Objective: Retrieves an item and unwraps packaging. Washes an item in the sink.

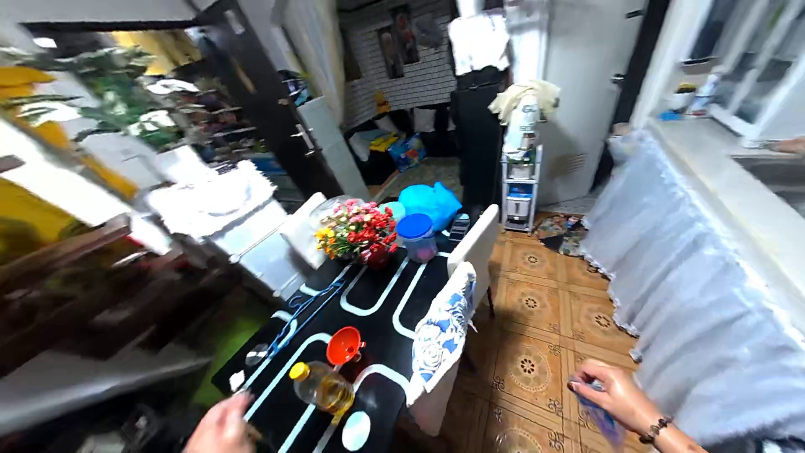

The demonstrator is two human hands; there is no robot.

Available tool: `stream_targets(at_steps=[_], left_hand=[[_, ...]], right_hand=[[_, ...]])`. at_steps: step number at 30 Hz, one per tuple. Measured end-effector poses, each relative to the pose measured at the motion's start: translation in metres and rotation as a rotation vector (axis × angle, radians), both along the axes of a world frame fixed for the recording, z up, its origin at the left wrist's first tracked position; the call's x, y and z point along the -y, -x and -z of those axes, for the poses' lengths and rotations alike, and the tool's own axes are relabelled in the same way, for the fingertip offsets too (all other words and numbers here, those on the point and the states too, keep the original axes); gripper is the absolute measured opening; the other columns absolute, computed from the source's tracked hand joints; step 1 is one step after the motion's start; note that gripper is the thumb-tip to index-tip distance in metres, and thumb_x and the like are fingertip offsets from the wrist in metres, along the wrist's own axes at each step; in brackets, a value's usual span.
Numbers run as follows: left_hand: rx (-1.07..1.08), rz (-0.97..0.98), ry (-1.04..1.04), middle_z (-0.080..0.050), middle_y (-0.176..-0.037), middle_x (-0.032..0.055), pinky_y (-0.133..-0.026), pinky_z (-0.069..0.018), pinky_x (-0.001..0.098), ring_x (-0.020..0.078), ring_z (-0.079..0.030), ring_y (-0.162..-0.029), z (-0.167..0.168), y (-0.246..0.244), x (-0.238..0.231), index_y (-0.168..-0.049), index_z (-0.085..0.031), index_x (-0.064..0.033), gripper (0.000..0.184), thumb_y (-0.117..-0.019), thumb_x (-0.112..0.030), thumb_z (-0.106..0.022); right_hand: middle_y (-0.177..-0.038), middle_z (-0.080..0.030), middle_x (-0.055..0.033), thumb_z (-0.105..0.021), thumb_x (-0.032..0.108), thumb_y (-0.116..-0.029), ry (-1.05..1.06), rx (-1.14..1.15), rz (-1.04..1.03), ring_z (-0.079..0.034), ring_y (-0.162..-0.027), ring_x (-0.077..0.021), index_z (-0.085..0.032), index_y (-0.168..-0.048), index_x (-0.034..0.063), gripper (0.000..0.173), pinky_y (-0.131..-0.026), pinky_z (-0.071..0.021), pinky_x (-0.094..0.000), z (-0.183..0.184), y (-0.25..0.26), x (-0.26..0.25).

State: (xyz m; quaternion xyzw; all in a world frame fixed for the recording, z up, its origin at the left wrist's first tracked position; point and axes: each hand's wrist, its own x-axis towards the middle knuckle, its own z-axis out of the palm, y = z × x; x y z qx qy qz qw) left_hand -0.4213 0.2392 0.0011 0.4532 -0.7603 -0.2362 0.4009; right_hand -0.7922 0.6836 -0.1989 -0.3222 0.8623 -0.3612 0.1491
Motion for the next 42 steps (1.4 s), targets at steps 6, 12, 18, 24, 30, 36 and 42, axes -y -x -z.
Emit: stream_targets(at_steps=[6,12,18,24,30,36,42], left_hand=[[0.043,0.406,-0.296,-0.067,-0.096,0.0135,-0.081,-0.056,0.0436,0.0217,-0.066,-0.084,0.028,0.143,-0.076,-0.145,-0.049,0.0008,0.067,-0.0892,-0.028,-0.073],[0.135,0.483,-0.239,-0.056,-0.125,0.0282,-0.105,-0.0411,0.0568,0.0432,-0.051,-0.123,0.028,0.293,-0.118,-0.115,-0.057,0.0063,0.055,-0.0923,-0.042,-0.069],[0.106,1.041,-0.384,-0.027,-0.166,0.022,-0.124,-0.029,0.0494,0.0329,-0.028,-0.153,0.052,0.461,-0.144,-0.159,-0.029,-0.0013,0.096,-0.087,-0.04,-0.078],[0.269,1.769,-0.503,-0.042,-0.157,0.0236,-0.122,-0.0332,0.0484,0.0346,-0.04,-0.146,0.081,0.667,-0.178,-0.153,-0.041,0.002,0.105,-0.0656,-0.017,-0.095],[-0.046,2.021,-0.563,-0.056,-0.145,0.019,-0.115,-0.044,0.0411,0.0233,-0.054,-0.136,0.13,0.835,-0.259,-0.145,-0.046,0.008,0.097,-0.0775,-0.052,-0.081],[0.443,2.03,-0.885,-0.075,-0.098,0.0033,-0.086,-0.0611,0.0311,0.009,-0.073,-0.089,0.141,0.956,-0.348,-0.118,-0.067,0.0029,0.025,-0.0948,-0.007,-0.067],[0.546,1.801,-0.936,-0.074,-0.098,0.0063,-0.083,-0.0601,0.031,0.0103,-0.071,-0.086,0.118,1.077,-0.428,-0.117,-0.067,0.004,0.021,-0.0983,-0.004,-0.063]], right_hand=[[-0.087,-0.07,-0.0049,-0.072,0.029,-0.0853,0.358,-0.024,0.038,-0.067,-0.08,-0.0122,-0.077,-0.087,0.0068,0.023,-0.074,-0.0586,-0.0325,-0.021,0.074,-0.001],[-0.088,-0.071,0.0027,-0.073,0.026,-0.0872,0.575,-0.023,-0.063,-0.067,-0.081,-0.0006,-0.077,-0.089,0.0073,0.019,-0.076,-0.0577,-0.019,-0.067,0.147,-0.001],[-0.092,-0.075,0.0058,-0.072,0.023,-0.0915,0.615,-0.004,-0.038,-0.069,-0.087,-0.0002,-0.077,-0.094,0.0117,0.013,-0.084,-0.0587,-0.0217,-0.086,0.238,-0.021],[-0.096,-0.075,0.0037,-0.073,0.021,-0.0933,0.583,-0.038,-0.041,-0.068,-0.095,-0.0002,-0.077,-0.097,0.0086,0.013,-0.091,-0.0571,-0.0234,-0.1,0.354,-0.024],[-0.094,-0.073,-0.0035,-0.069,0.022,-0.0975,0.618,-0.148,0.175,-0.068,-0.091,-0.0048,-0.076,-0.097,0.0047,0.019,-0.086,-0.0573,-0.0244,-0.122,0.441,-0.056],[-0.096,-0.074,-0.0032,-0.07,0.018,-0.0964,0.693,-0.28,0.55,-0.067,-0.094,-0.0036,-0.074,-0.1,-0.0008,0.019,-0.09,-0.0567,-0.025,-0.106,0.549,-0.154],[-0.075,-0.064,0.0013,-0.061,0.011,-0.1,0.511,0.126,0.727,-0.061,-0.073,-0.0027,-0.065,-0.083,0.0,0.021,-0.077,-0.0532,-0.0257,-0.102,0.663,-0.271]])
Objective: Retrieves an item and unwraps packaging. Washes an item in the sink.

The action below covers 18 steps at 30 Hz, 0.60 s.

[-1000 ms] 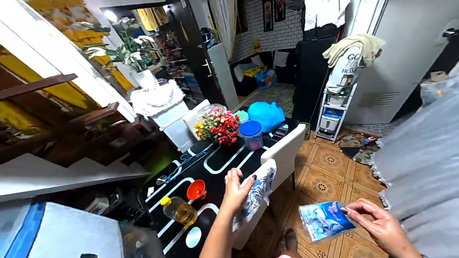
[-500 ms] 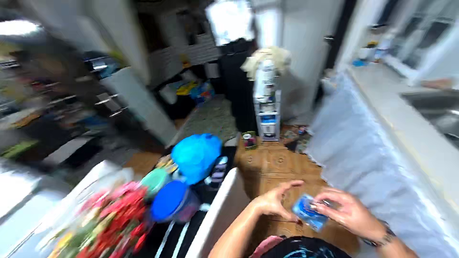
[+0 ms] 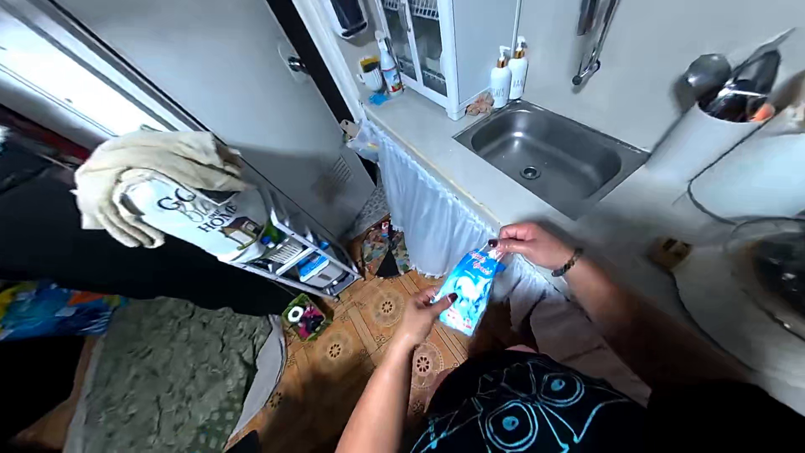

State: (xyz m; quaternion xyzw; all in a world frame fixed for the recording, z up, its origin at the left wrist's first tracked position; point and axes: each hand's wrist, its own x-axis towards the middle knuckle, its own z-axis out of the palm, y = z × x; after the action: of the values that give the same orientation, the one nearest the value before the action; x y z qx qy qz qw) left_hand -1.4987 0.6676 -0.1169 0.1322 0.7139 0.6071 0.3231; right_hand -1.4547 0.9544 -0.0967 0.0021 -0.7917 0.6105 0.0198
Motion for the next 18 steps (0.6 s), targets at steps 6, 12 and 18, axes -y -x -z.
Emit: stream_targets(at_steps=[6,12,18], left_hand=[[0.079,-0.431,-0.148,-0.074,-0.102,0.0149,-0.073,-0.0631,0.0361,0.02,-0.073,-0.083,-0.009,0.084,-0.047,-0.127,-0.064,0.0055,0.032,-0.0952,0.0,-0.066],[-0.025,-0.436,-0.385,-0.076,-0.091,0.0055,-0.075,-0.0638,0.0316,0.0125,-0.074,-0.079,0.009,0.178,-0.085,-0.114,-0.066,0.0026,0.019,-0.103,-0.004,-0.052],[-0.002,-0.128,-0.304,-0.073,-0.097,0.0058,-0.082,-0.0627,0.0334,0.0133,-0.073,-0.087,0.017,0.288,-0.105,-0.125,-0.056,0.0007,0.024,-0.1099,-0.013,-0.043]], right_hand=[[-0.094,-0.074,-0.0026,-0.027,0.015,-0.1002,0.159,0.204,-0.213,-0.069,-0.096,-0.0104,-0.068,-0.089,0.0004,0.044,-0.097,-0.0536,-0.0335,0.005,0.089,-0.057],[-0.086,-0.07,-0.0107,-0.051,0.002,-0.1018,-0.141,0.142,-0.362,-0.066,-0.076,-0.0079,-0.068,-0.109,-0.01,0.022,-0.077,-0.0566,-0.0293,0.019,0.151,-0.056],[-0.069,-0.06,0.0023,-0.068,0.017,-0.0974,0.022,0.156,0.409,-0.052,-0.057,-0.0006,-0.073,-0.109,0.0002,0.02,-0.058,-0.0489,-0.0215,0.036,0.202,-0.037]])
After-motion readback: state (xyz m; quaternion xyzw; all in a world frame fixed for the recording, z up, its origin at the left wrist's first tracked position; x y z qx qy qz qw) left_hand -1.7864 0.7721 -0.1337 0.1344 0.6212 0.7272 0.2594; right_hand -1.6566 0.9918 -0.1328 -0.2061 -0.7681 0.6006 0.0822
